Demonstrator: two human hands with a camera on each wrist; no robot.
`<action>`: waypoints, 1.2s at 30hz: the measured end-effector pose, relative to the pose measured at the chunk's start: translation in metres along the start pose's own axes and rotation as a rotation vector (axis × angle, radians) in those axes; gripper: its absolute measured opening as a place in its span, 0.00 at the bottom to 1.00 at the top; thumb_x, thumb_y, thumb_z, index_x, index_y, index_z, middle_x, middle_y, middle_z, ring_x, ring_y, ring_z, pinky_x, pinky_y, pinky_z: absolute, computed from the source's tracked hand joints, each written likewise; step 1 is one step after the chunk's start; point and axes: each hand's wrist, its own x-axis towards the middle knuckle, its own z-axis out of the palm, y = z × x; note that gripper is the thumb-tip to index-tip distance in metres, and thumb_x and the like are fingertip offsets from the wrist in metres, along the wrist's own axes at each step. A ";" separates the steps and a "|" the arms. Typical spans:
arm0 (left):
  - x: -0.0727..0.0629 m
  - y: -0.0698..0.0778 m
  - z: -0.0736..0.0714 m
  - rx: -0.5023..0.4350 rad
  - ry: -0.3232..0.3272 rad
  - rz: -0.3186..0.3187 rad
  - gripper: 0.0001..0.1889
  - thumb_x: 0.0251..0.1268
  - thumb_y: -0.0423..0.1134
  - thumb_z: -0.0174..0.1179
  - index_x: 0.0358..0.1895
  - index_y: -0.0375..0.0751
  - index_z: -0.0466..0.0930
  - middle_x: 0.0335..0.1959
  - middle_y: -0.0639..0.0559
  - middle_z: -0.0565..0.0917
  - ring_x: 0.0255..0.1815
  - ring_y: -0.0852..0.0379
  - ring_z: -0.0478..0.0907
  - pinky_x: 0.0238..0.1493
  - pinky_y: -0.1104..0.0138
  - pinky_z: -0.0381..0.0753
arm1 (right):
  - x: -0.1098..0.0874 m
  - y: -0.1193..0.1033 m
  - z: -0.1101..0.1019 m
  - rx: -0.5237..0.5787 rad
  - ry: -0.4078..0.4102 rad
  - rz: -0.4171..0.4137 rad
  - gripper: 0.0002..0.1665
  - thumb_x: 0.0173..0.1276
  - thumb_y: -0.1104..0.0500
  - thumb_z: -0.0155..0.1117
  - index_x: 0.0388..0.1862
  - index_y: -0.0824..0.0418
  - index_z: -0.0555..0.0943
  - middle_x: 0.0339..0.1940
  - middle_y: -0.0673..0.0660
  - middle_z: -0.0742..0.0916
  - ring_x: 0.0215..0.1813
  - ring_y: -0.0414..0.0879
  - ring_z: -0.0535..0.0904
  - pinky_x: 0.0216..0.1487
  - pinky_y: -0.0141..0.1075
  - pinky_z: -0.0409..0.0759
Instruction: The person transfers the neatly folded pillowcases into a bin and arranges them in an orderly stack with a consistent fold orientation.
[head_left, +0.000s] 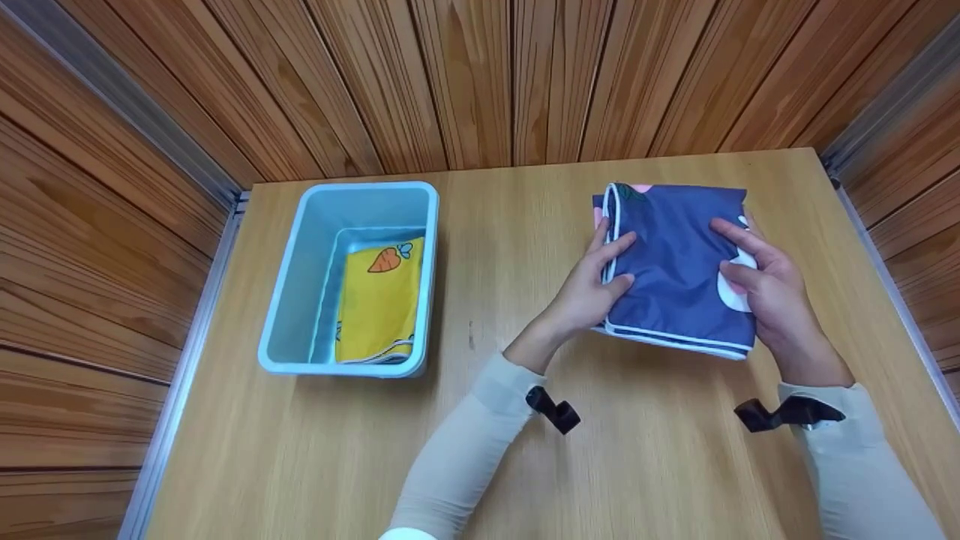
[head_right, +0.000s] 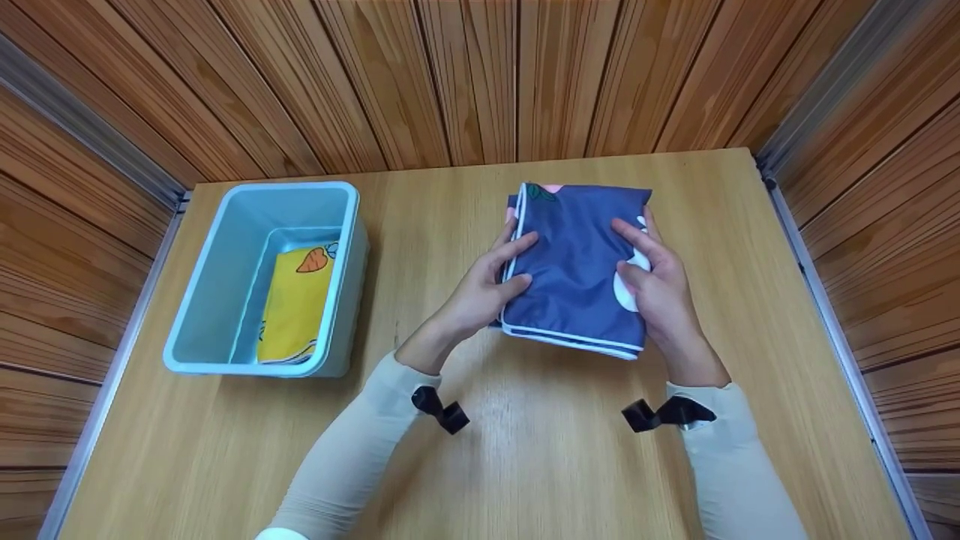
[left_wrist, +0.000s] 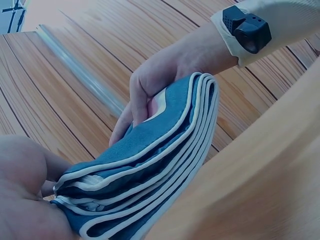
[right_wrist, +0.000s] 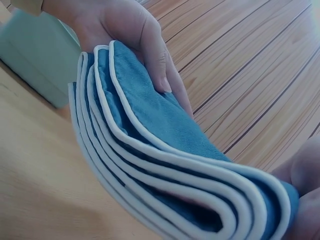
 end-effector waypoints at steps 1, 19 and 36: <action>-0.001 0.001 -0.001 0.002 -0.001 0.006 0.30 0.76 0.28 0.53 0.79 0.45 0.63 0.85 0.56 0.38 0.84 0.53 0.36 0.79 0.61 0.50 | 0.000 0.000 0.001 -0.007 -0.004 -0.005 0.32 0.78 0.69 0.50 0.77 0.50 0.71 0.85 0.43 0.41 0.83 0.42 0.25 0.79 0.31 0.39; -0.010 0.011 -0.019 -0.015 0.004 -0.041 0.30 0.76 0.29 0.54 0.78 0.49 0.65 0.85 0.59 0.38 0.84 0.57 0.36 0.79 0.61 0.51 | -0.005 -0.008 0.020 0.072 0.012 0.032 0.31 0.76 0.66 0.58 0.75 0.49 0.73 0.85 0.36 0.45 0.83 0.41 0.26 0.53 0.18 0.72; -0.026 0.013 -0.041 -0.019 0.034 -0.023 0.30 0.76 0.29 0.53 0.78 0.49 0.64 0.85 0.59 0.39 0.84 0.55 0.36 0.80 0.59 0.50 | -0.004 -0.009 0.047 0.041 -0.025 -0.009 0.32 0.76 0.72 0.50 0.75 0.52 0.73 0.86 0.44 0.42 0.84 0.44 0.29 0.74 0.25 0.57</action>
